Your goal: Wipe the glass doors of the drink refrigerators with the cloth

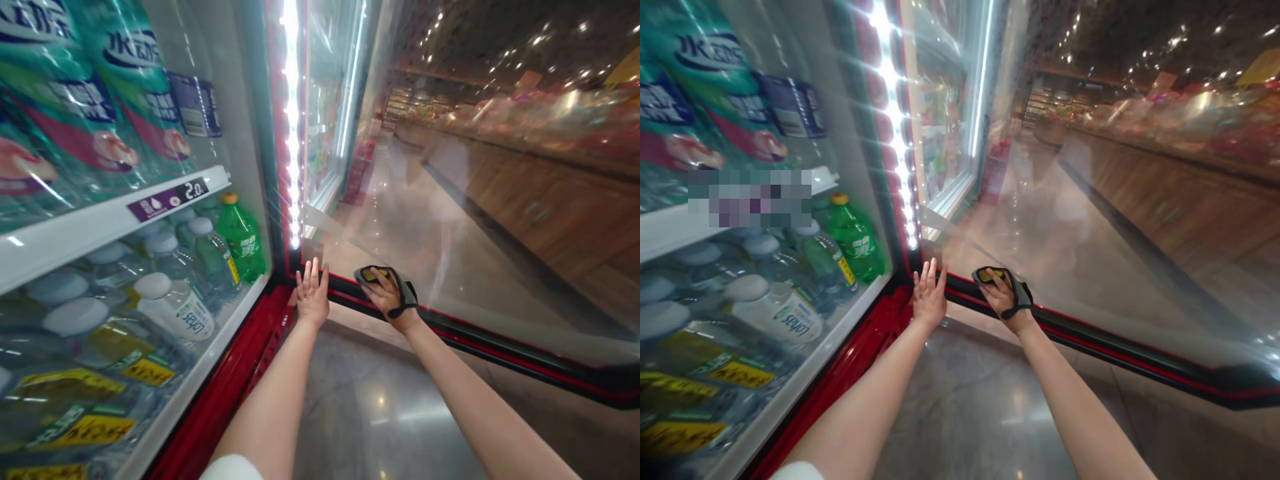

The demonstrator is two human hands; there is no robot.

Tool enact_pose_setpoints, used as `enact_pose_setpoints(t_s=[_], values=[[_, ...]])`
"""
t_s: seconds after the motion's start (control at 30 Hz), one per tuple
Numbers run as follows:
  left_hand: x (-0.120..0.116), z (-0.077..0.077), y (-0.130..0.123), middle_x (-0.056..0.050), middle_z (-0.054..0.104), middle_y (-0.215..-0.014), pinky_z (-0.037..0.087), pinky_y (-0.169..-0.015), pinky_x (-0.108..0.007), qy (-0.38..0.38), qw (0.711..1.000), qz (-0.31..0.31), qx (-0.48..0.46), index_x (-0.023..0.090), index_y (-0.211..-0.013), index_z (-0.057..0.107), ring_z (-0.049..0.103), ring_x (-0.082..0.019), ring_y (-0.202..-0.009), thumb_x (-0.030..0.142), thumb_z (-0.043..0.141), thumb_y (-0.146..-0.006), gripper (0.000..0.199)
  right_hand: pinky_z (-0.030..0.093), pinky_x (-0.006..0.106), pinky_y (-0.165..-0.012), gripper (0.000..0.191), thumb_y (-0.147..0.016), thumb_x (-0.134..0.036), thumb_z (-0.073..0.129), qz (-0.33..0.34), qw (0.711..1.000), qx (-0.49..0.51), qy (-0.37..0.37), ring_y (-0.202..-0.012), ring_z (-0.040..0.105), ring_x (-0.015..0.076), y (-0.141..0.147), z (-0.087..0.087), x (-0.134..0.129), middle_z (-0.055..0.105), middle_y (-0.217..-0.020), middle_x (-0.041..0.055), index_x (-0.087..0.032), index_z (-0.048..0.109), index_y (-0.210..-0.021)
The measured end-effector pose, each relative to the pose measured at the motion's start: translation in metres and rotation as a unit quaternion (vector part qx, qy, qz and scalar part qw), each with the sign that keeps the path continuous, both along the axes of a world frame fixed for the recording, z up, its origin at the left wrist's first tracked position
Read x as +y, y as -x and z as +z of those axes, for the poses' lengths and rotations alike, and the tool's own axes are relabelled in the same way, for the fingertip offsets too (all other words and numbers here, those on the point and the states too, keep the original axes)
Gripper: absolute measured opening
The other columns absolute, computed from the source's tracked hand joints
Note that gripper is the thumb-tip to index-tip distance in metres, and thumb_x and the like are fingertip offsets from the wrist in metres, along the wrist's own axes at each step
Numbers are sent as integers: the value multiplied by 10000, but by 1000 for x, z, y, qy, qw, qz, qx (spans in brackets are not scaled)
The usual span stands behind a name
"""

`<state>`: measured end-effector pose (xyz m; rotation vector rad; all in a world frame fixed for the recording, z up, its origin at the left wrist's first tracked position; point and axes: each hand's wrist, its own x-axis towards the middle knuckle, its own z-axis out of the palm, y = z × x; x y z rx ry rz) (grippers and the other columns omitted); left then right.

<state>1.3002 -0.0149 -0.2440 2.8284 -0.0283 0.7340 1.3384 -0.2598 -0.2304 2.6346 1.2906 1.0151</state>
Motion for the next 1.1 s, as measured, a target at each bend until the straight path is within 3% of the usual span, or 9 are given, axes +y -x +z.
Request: enact_pose_setpoints(t_s=[0.17, 0.3, 0.4, 0.53, 0.63, 0.73, 0.9, 1.0, 1.1], values=[[1, -5, 2, -160, 199, -1710, 160, -1294, -565, 20, 999, 38, 8, 153, -1596, 346, 161, -305, -1592, 11, 517, -803, 823, 181, 572, -1308, 434, -1013, -143, 482, -13, 1000, 26, 4, -1546, 322, 258, -10, 2, 61, 609, -1482, 16, -275, 626, -1401], [4, -7, 3, -176, 242, -1697, 181, -1291, -565, 30, 998, 55, -13, 120, -1587, 358, 203, -318, -1583, 33, 505, -838, 768, 280, 527, -1285, 415, -1003, -139, 492, 34, 997, 47, 52, -1501, 406, 225, -15, 7, 73, 648, -1439, 6, -293, 665, -1347], [17, -9, 4, -180, 282, -1684, 203, -1290, -553, 37, 997, 64, -31, 114, -1587, 355, 234, -310, -1575, 18, 484, -840, 764, 221, 541, -1301, 413, -1007, -150, 493, 45, 997, 47, 52, -1542, 328, 228, -17, 28, 72, 632, -1459, 4, -293, 658, -1357], [38, -12, 9, -220, 310, -1664, 240, -1277, -562, 47, 995, 81, -39, 71, -1585, 337, 253, -337, -1566, 36, 500, -842, 761, 82, 586, -1309, 509, -1024, -164, 460, -20, 999, 37, -16, -1589, 197, 250, -22, 46, 102, 521, -1568, 17, -287, 500, -1517], [48, -13, 15, -227, 304, -1665, 263, -1268, -560, 45, 995, 75, -37, 70, -1584, 332, 250, -347, -1565, 46, 521, -835, 773, 119, 567, -1308, 523, -1025, -159, 443, 8, 998, 60, 23, -1570, 261, 234, -25, 36, 124, 541, -1550, 8, -314, 485, -1523], [54, -11, 18, -219, 283, -1675, 246, -1277, -556, 47, 996, 69, -38, 84, -1595, 307, 223, -343, -1573, 39, 524, -828, 798, 221, 476, -1303, 480, -1006, -127, 465, 78, 990, 81, 85, -1526, 363, 188, -24, 24, 121, 615, -1478, -12, -339, 603, -1414], [66, -11, 18, -223, 195, -1700, 216, -1283, -572, 53, 996, 51, -40, 97, -1620, 225, 146, -341, -1590, 32, 522, -824, 852, 219, 607, -1275, 464, -1001, -93, 467, 62, 996, 58, 33, -1550, 314, 253, -26, 33, 110, 666, -1414, 56, -259, 612, -1409], [71, -13, 19, -226, 188, -1701, 218, -1282, -571, 51, 996, 51, -42, 99, -1624, 205, 131, -342, -1592, 35, 528, -825, 863, 200, 609, -1281, 441, -1014, -121, 472, 51, 997, 50, -4, -1538, 335, 259, -33, 35, 133, 671, -1407, 55, -281, 623, -1396], [71, -13, 20, -225, 213, -1695, 218, -1286, -546, 44, 997, 49, -41, 93, -1612, 245, 139, -333, -1592, 30, 525, -828, 835, 191, 563, -1298, 385, -1030, -171, 471, 71, 995, 72, 15, -1520, 363, 248, -39, 24, 162, 653, -1429, 35, -295, 661, -1341]])
